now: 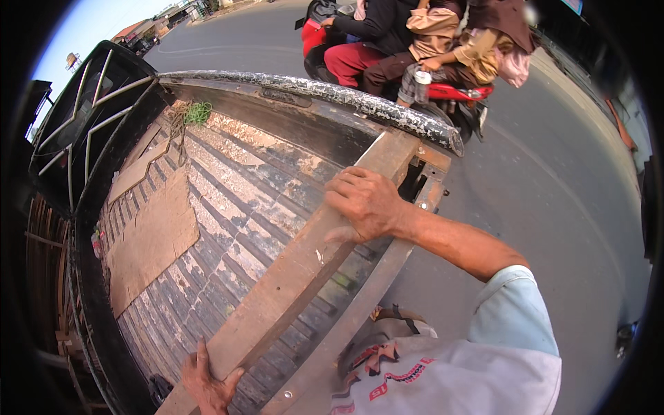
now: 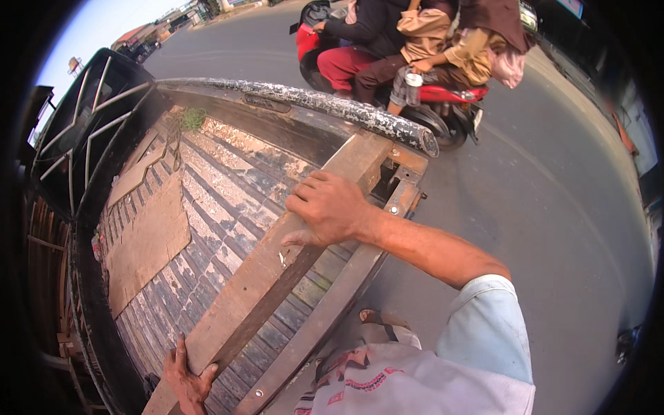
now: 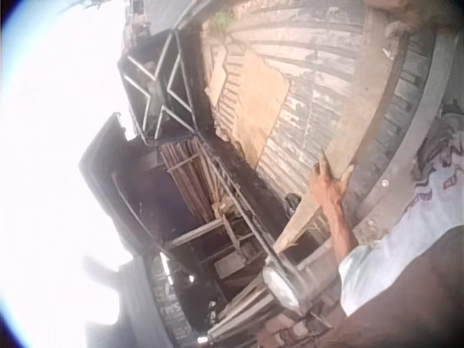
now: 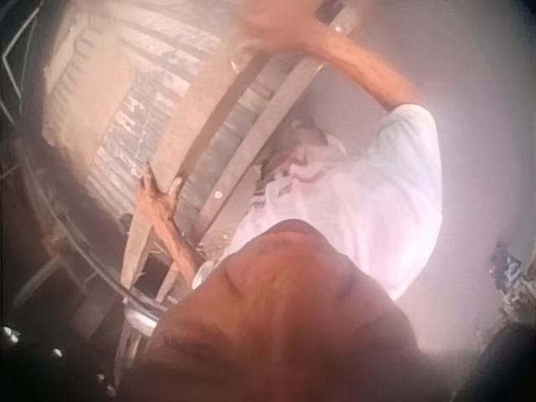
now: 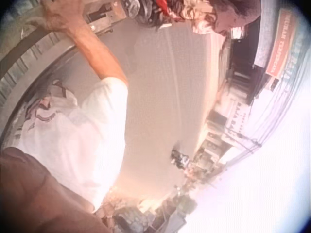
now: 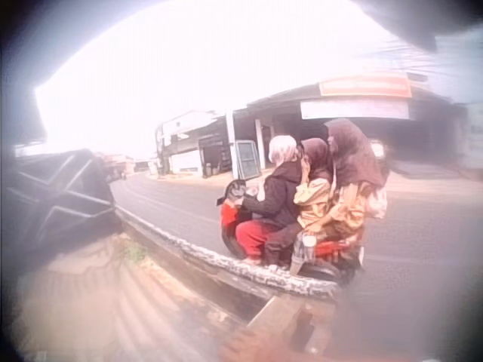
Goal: The person uses a hammer and a chisel to pry apart and break a wooden structure. After dismantling the wood, the person picks up a long plank and places it into the bed of a nearby pickup truck.
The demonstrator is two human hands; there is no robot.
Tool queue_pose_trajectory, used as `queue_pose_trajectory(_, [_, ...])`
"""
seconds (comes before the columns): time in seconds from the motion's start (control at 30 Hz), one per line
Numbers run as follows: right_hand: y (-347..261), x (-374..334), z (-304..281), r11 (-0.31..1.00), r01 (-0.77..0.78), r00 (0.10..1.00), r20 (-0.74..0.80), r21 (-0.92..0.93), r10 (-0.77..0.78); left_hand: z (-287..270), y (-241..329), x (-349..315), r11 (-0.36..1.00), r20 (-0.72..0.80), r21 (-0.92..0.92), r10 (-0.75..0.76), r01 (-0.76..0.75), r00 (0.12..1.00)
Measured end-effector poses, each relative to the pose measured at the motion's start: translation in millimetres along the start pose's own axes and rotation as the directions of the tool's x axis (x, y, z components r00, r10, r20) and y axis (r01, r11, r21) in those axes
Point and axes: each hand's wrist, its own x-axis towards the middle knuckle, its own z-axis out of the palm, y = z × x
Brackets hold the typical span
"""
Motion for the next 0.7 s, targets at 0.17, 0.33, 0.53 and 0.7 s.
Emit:
queue_pose_trajectory(0.17, [-4.1, -5.4, 10.6, 0.998, -0.058, 0.991, 0.121, 0.008, 0.057, -3.9, -16.7, 10.5, 1.000, -0.004, -0.003, 0.006, -0.006, 1.000])
queue_pose_trajectory(0.33, [-15.0, -26.3, -39.7, 0.998, -0.020, 0.999, 0.042, -0.063, 0.023, -7.3, -8.0, -0.4, 0.999, -0.003, 0.028, 0.044, -0.043, 0.999])
queue_pose_trajectory(0.53, [20.2, 19.7, 20.1, 0.998, -0.045, 0.969, 0.245, 0.032, 0.036, -8.2, -4.0, -4.4, 0.999, 0.057, 0.016, -0.038, 0.037, 0.998])
queue_pose_trajectory(0.7, [10.6, 14.0, 27.7, 0.996, 0.089, 0.995, -0.042, 0.007, -0.088, -12.3, 0.4, -4.5, 0.997, 0.019, 0.039, -0.074, 0.073, 0.997])
